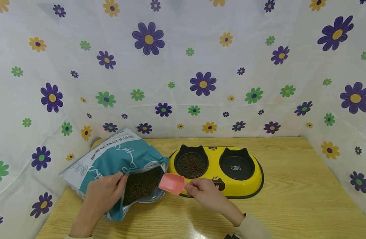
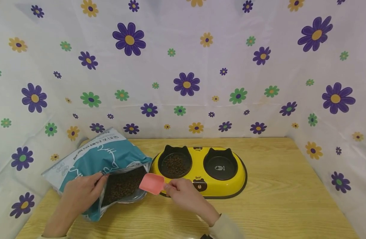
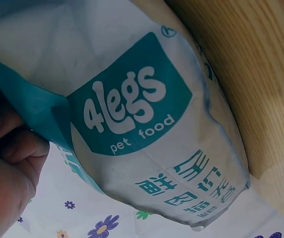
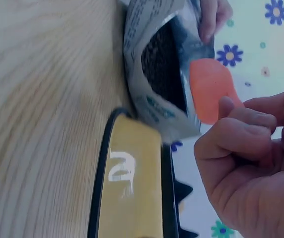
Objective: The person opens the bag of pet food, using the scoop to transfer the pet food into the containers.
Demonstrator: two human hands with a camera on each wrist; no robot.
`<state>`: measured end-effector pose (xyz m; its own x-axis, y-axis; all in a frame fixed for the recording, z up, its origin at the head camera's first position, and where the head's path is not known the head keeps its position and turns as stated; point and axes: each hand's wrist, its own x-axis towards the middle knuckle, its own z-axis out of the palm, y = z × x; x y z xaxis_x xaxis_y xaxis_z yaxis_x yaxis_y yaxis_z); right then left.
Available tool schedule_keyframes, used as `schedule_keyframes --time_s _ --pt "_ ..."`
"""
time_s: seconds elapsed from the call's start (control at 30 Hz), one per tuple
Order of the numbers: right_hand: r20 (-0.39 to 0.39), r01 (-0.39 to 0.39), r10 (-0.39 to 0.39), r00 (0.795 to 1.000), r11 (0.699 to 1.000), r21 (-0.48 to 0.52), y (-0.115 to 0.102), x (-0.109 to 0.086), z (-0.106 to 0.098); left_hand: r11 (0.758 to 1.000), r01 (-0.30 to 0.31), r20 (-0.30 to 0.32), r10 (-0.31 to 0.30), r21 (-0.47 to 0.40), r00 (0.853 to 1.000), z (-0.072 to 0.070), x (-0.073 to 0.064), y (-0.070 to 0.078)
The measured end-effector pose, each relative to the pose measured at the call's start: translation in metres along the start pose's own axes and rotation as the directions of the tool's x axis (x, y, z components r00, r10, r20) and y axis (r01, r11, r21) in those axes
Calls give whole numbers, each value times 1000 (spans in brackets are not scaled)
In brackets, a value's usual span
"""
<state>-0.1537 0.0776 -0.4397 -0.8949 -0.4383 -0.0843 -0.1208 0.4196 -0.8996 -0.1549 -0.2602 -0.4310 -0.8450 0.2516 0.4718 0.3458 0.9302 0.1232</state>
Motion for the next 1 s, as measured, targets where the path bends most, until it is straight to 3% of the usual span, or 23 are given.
schedule_keyframes --time_s 0.2,0.4,1.0 --pt "39 -25 24 999 1000 10 -11 7 19 1000 3 -9 -3 -10 1000 2 -1 0" --pt "68 -42 48 997 996 -74 -21 17 33 1000 5 2 -5 -15 1000 3 -1 0" --pt "50 -90 107 993 960 -265 -34 44 58 999 35 53 -34 -13 998 1 0 1"
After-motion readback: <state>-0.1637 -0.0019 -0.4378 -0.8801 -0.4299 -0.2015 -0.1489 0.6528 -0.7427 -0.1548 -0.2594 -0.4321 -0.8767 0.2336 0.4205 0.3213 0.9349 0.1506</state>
